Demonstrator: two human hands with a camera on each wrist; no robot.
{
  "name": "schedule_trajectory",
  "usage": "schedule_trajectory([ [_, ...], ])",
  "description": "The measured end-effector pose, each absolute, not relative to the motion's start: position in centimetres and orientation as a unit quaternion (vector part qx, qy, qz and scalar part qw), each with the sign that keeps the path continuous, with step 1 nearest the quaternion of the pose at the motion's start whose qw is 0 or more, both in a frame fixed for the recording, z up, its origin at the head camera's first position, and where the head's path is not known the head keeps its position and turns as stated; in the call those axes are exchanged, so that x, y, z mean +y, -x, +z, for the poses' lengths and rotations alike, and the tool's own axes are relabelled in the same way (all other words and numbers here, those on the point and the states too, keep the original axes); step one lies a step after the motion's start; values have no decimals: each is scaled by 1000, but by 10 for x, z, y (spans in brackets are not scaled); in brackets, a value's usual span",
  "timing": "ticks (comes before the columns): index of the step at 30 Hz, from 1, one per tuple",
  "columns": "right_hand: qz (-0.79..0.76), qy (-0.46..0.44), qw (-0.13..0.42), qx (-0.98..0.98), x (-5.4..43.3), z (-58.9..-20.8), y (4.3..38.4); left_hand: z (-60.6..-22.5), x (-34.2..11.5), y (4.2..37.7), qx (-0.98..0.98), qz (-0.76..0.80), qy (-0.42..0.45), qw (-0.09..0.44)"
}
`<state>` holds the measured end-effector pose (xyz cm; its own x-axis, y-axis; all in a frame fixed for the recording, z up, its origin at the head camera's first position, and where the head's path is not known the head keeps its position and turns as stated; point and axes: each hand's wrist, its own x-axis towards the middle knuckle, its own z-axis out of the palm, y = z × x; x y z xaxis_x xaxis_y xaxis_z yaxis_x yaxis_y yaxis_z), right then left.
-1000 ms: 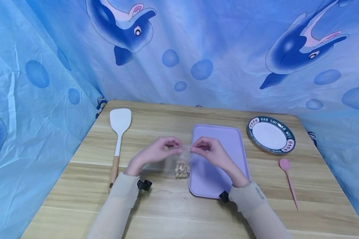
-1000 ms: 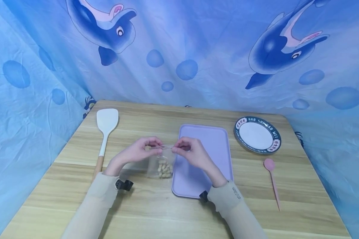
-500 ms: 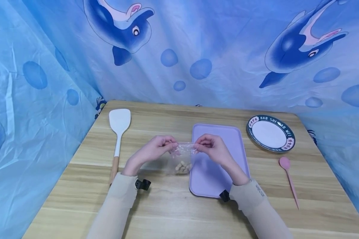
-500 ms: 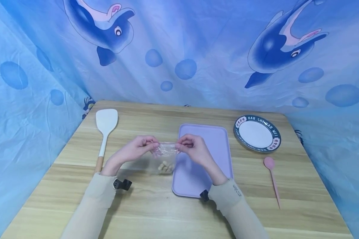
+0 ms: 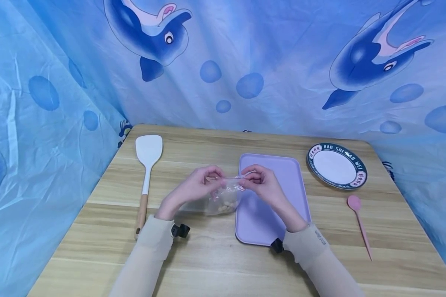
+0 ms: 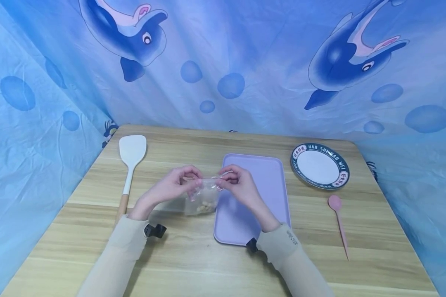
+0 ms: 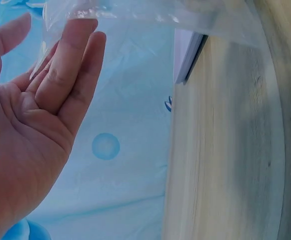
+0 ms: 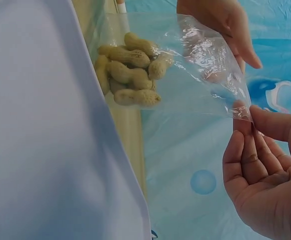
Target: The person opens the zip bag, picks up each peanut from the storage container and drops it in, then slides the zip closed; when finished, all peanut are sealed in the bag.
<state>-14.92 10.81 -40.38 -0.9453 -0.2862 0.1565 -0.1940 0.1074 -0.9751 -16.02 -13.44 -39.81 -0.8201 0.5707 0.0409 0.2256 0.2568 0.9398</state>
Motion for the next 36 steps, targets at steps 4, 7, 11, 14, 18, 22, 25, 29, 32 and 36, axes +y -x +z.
schedule_trajectory([
  [4, -648, 174, 50, 740, 104, -403, 145, -399, -130, 158, 788, 534, -268, 151],
  [7, -641, 176, 55, 745, 100, -404, 142, -400, -127, 157, 794, 522, -274, 149],
  [11, -630, 181, 55, 753, 97, -406, 141, -402, -125, 156, 800, 509, -287, 133],
  [14, -621, 182, 53, 760, 96, -407, 141, -403, -123, 155, 801, 506, -296, 124],
  [18, -613, 159, 70, 771, 95, -407, 140, -403, -121, 155, 795, 517, -289, 133],
  [22, -616, 133, 93, 771, 96, -408, 140, -401, -119, 154, 786, 536, -268, 152],
  [25, -618, 128, 98, 769, 96, -408, 139, -401, -118, 153, 784, 543, -257, 157],
  [29, -626, 129, 98, 763, 96, -408, 139, -402, -118, 153, 781, 551, -248, 157],
  [32, -632, 129, 97, 758, 96, -408, 139, -403, -117, 154, 779, 557, -241, 158],
  [36, -633, 129, 93, 757, 96, -407, 138, -404, -117, 155, 777, 561, -237, 157],
])
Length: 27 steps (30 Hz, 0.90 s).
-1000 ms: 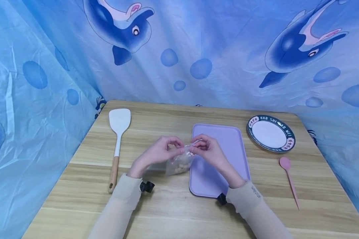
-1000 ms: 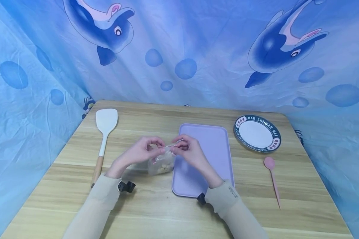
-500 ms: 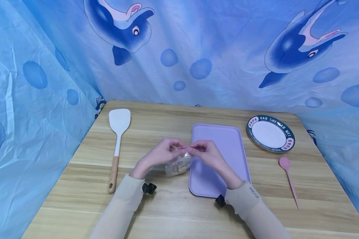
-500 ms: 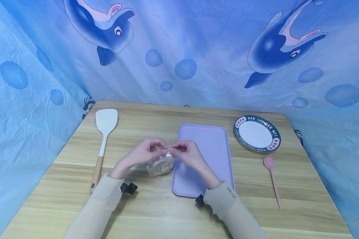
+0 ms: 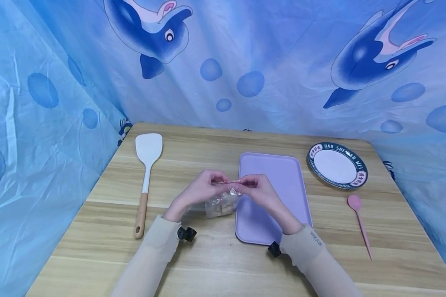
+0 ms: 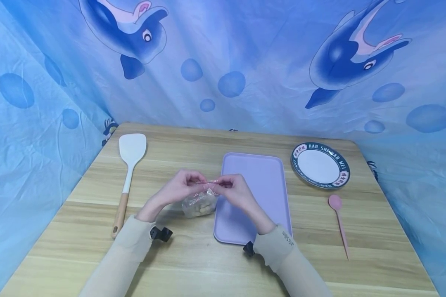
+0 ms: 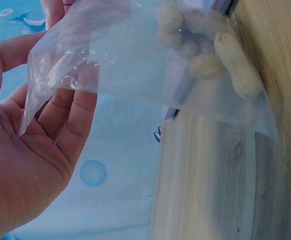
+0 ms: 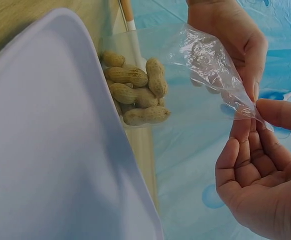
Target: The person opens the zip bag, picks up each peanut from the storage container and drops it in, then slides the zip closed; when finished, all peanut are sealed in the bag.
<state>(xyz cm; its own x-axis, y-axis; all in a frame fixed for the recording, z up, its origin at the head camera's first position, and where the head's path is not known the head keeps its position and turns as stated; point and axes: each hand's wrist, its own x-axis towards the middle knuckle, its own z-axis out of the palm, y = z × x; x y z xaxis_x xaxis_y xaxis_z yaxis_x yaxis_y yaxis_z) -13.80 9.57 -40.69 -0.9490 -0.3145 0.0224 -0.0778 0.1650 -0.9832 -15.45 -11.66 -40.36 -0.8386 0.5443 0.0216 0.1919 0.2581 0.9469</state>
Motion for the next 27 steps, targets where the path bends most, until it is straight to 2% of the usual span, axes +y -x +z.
schedule_trajectory([
  [13, -629, 140, 75, 761, 93, -411, 138, -403, -114, 153, 789, 547, -241, 141],
  [21, -609, 120, 73, 781, 97, -411, 140, -402, -116, 154, 794, 547, -210, 166],
  [27, -611, 113, 82, 779, 100, -408, 142, -401, -122, 158, 803, 539, -196, 159],
])
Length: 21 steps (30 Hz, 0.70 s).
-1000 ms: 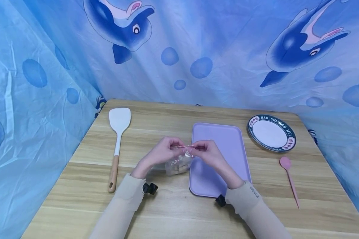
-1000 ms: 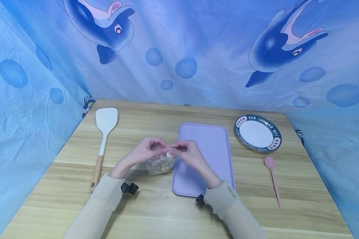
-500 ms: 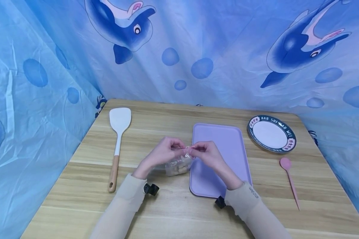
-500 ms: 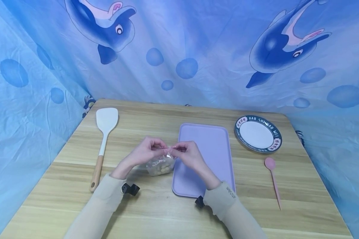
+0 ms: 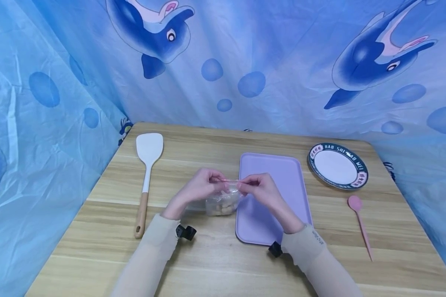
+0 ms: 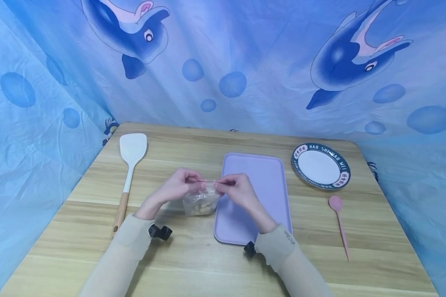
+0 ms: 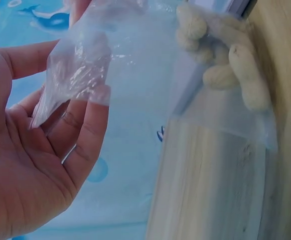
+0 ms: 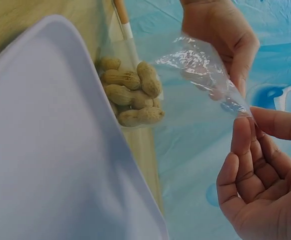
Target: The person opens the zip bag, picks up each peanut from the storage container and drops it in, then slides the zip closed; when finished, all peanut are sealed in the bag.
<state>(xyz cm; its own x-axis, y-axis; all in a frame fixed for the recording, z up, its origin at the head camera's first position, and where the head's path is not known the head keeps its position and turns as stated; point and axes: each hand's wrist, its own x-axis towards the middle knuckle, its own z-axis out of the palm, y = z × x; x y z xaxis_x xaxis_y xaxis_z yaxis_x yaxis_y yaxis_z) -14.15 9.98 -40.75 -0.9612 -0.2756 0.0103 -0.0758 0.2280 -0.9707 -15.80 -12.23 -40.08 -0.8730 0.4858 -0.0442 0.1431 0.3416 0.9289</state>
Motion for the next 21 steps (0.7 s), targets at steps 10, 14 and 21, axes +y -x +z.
schedule_trajectory([
  [10, -608, 91, 82, 784, 107, -405, 144, -399, -138, 163, 810, 534, -196, 146],
  [14, -607, 86, 83, 785, 110, -404, 146, -397, -142, 164, 803, 547, -185, 148],
  [21, -614, 91, 82, 780, 114, -406, 149, -394, -147, 166, 792, 566, -165, 156],
])
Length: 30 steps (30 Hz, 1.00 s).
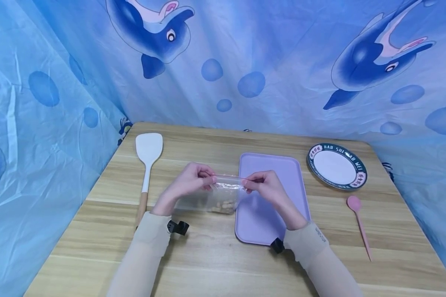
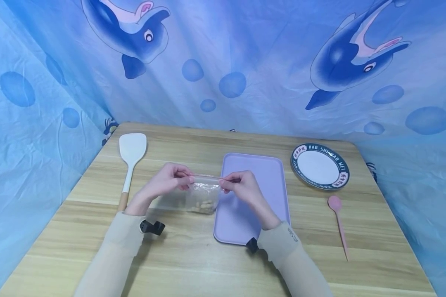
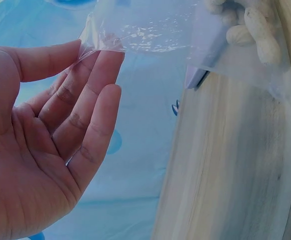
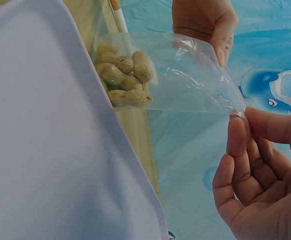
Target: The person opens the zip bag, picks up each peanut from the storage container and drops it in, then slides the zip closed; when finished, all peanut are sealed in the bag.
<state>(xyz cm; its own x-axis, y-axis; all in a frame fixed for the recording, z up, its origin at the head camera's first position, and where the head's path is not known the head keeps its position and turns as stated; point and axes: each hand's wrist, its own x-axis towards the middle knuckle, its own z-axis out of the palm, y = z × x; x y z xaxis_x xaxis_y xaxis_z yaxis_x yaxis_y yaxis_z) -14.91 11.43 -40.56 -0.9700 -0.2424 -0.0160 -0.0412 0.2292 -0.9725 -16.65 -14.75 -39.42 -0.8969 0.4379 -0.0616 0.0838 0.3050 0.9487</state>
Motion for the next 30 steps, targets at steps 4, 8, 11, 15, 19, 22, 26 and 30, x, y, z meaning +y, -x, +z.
schedule_trajectory([
  [4, -616, 95, 82, 778, 115, -406, 150, -393, -151, 167, 789, 571, -159, 162],
  [8, -618, 100, 83, 775, 115, -405, 151, -390, -154, 168, 791, 570, -154, 163],
  [11, -617, 103, 82, 776, 114, -405, 151, -389, -156, 168, 788, 573, -153, 164],
  [15, -604, 114, 74, 785, 112, -404, 149, -389, -157, 168, 784, 577, -153, 168],
  [19, -588, 121, 62, 797, 109, -399, 145, -390, -158, 168, 784, 577, -153, 171],
  [22, -583, 119, 56, 802, 109, -399, 145, -388, -158, 167, 786, 575, -150, 172],
  [26, -583, 120, 56, 801, 111, -403, 147, -386, -157, 166, 794, 564, -153, 167],
  [30, -567, 132, 67, 811, 110, -402, 150, -385, -156, 165, 801, 558, -151, 155],
])
